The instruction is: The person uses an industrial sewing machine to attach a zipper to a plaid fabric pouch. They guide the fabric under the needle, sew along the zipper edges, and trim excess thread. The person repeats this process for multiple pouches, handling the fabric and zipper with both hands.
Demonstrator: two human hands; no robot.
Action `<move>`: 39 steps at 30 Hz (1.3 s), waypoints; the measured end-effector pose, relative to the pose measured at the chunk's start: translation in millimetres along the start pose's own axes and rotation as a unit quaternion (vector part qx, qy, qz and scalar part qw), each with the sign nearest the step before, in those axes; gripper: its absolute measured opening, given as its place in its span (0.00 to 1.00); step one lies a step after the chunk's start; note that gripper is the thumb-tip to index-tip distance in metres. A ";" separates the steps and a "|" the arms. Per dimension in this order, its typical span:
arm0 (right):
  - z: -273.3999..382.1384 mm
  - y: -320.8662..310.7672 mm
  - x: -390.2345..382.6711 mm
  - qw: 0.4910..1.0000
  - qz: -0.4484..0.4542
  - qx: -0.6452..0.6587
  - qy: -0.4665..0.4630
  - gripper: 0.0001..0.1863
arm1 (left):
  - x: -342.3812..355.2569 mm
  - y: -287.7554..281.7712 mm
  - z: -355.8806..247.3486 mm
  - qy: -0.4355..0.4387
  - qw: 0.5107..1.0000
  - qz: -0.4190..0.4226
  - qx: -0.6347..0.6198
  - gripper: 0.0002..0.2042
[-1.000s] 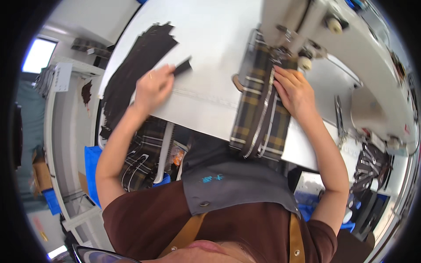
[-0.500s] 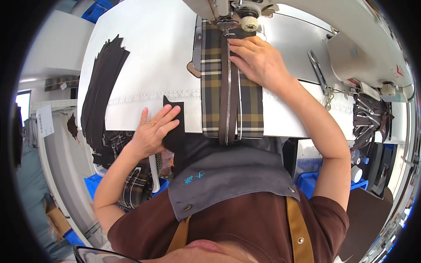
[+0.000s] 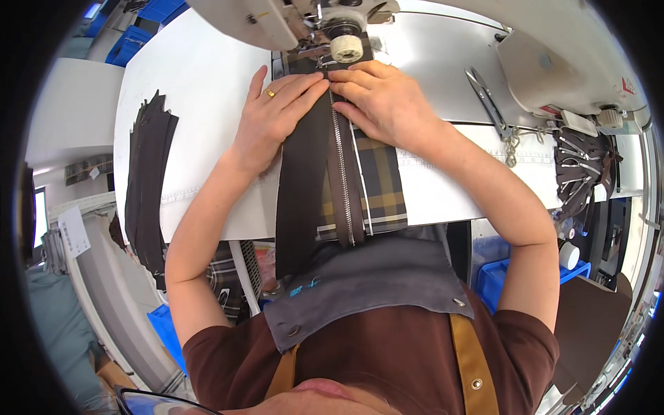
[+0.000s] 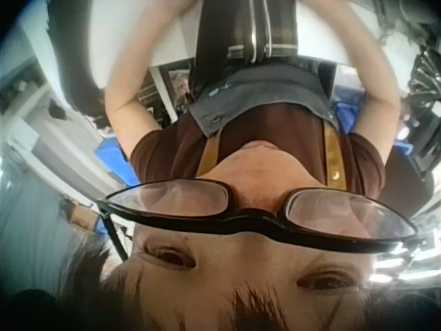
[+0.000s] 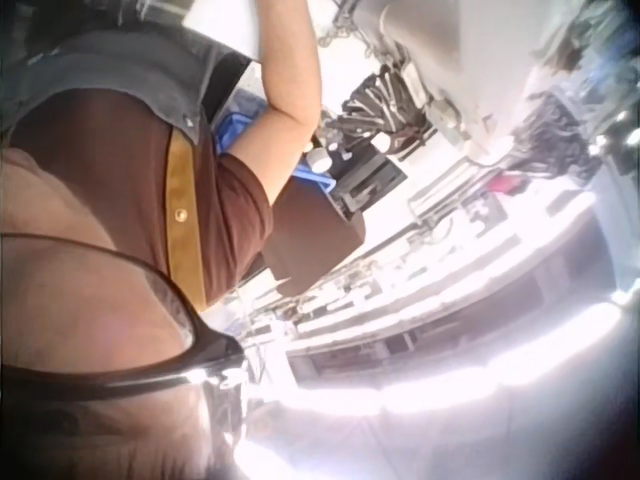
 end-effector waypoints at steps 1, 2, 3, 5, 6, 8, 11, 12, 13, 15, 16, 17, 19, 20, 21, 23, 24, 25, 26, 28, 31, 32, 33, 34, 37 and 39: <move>-0.3 0.4 -0.2 1.000 0.001 -0.002 -0.003 0.11 | -0.1 2.5 2.6 -0.004 1.000 0.003 0.000 0.18; -1.2 1.2 -1.7 1.000 0.002 -0.003 -0.001 0.11 | 0.7 3.4 5.4 -0.006 1.000 0.006 0.000 0.18; -2.0 1.3 -2.5 1.000 0.000 -0.001 -0.001 0.11 | 1.3 4.5 7.2 -0.008 1.000 0.009 0.001 0.17; -2.9 1.4 -2.8 1.000 -0.005 0.005 -0.002 0.11 | 1.0 8.2 8.5 -0.016 0.999 0.029 -0.012 0.17; -3.0 1.3 -2.7 1.000 -0.005 0.007 -0.001 0.12 | 0.7 8.9 8.7 -0.021 0.999 0.038 -0.017 0.18; -2.7 0.7 -2.5 1.000 -0.006 0.011 0.001 0.12 | 2.0 6.1 7.3 -0.036 0.998 0.052 -0.026 0.18; -3.0 1.7 -3.2 1.000 0.000 0.021 0.008 0.12 | 1.0 6.0 7.1 -0.059 0.995 0.076 -0.033 0.20; -3.0 1.8 -3.1 1.000 0.002 0.023 0.011 0.12 | 0.7 6.6 7.6 -0.066 0.994 0.086 -0.033 0.20; -3.0 1.9 -2.9 1.000 0.004 0.026 0.013 0.12 | 1.2 6.1 7.3 -0.065 0.994 0.080 -0.037 0.20; -3.2 2.3 -2.7 0.999 0.006 0.030 0.015 0.12 | 1.9 5.1 6.7 -0.064 0.995 0.069 -0.044 0.19; -3.7 2.5 -2.6 0.999 0.006 0.031 0.016 0.13 | 2.4 5.0 7.2 -0.067 0.994 0.068 -0.045 0.18; -3.2 2.3 -2.9 0.999 0.006 0.031 0.015 0.13 | 2.1 4.9 7.2 -0.069 0.994 0.065 -0.046 0.18; -2.1 1.4 -3.3 0.999 0.002 0.031 0.016 0.13 | 1.6 4.9 6.9 -0.071 0.995 0.061 -0.046 0.18; -2.2 1.4 -3.2 0.999 0.001 0.033 0.017 0.13 | 1.6 5.3 6.9 -0.072 0.994 0.061 -0.045 0.18; -2.4 1.5 -3.0 0.999 0.002 0.032 0.018 0.13 | 1.6 5.6 7.1 -0.073 0.994 0.061 -0.044 0.18; -2.5 1.2 -2.5 0.999 0.004 0.029 0.019 0.13 | 2.3 5.1 7.4 -0.074 0.994 0.060 -0.052 0.18; -2.5 1.1 -2.5 0.999 0.004 0.031 0.020 0.13 | 2.6 4.8 7.6 -0.075 0.994 0.059 -0.056 0.18; -2.6 1.2 -2.7 0.999 0.005 0.032 0.020 0.12 | 2.5 5.6 8.3 -0.074 0.994 0.062 -0.057 0.18; -2.6 1.5 -2.9 0.999 0.005 0.033 0.021 0.12 | 1.9 6.8 9.6 -0.073 0.993 0.065 -0.058 0.18; -3.0 2.1 -3.1 0.999 0.002 0.034 0.019 0.12 | 1.4 6.5 9.9 -0.076 0.992 0.074 -0.064 0.19; -5.5 3.1 -4.3 0.999 0.000 0.038 0.012 0.13 | 2.3 4.6 7.5 -0.087 0.990 0.086 -0.070 0.20; -5.6 2.9 -4.4 0.999 0.001 0.040 0.008 0.14 | 1.9 5.0 6.3 -0.091 0.990 0.087 -0.066 0.20; -5.9 2.5 -4.4 0.999 0.011 0.045 0.025 0.15 | 1.2 5.1 5.5 -0.096 0.990 0.088 -0.062 0.20; -5.9 1.5 -4.2 0.998 0.021 0.050 0.042 0.17 | 0.2 5.1 5.0 -0.098 0.989 0.094 -0.057 0.20; -5.2 0.8 -3.3 0.999 0.028 0.013 0.042 0.20 | -1.6 3.7 3.2 -0.104 0.988 0.104 -0.051 0.20; -5.6 1.4 -3.1 0.999 0.031 -0.012 0.033 0.21 | -1.7 0.9 0.7 -0.113 0.987 0.103 -0.058 0.21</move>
Point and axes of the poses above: each hand's wrist, its own x-axis towards the middle knuckle, its own y-axis out of the palm, z = x × y, the point moved 4 cm from there along x, towards the middle knuckle, and after that the axes turned 13 degrees about -y, right-handed, at the moved point
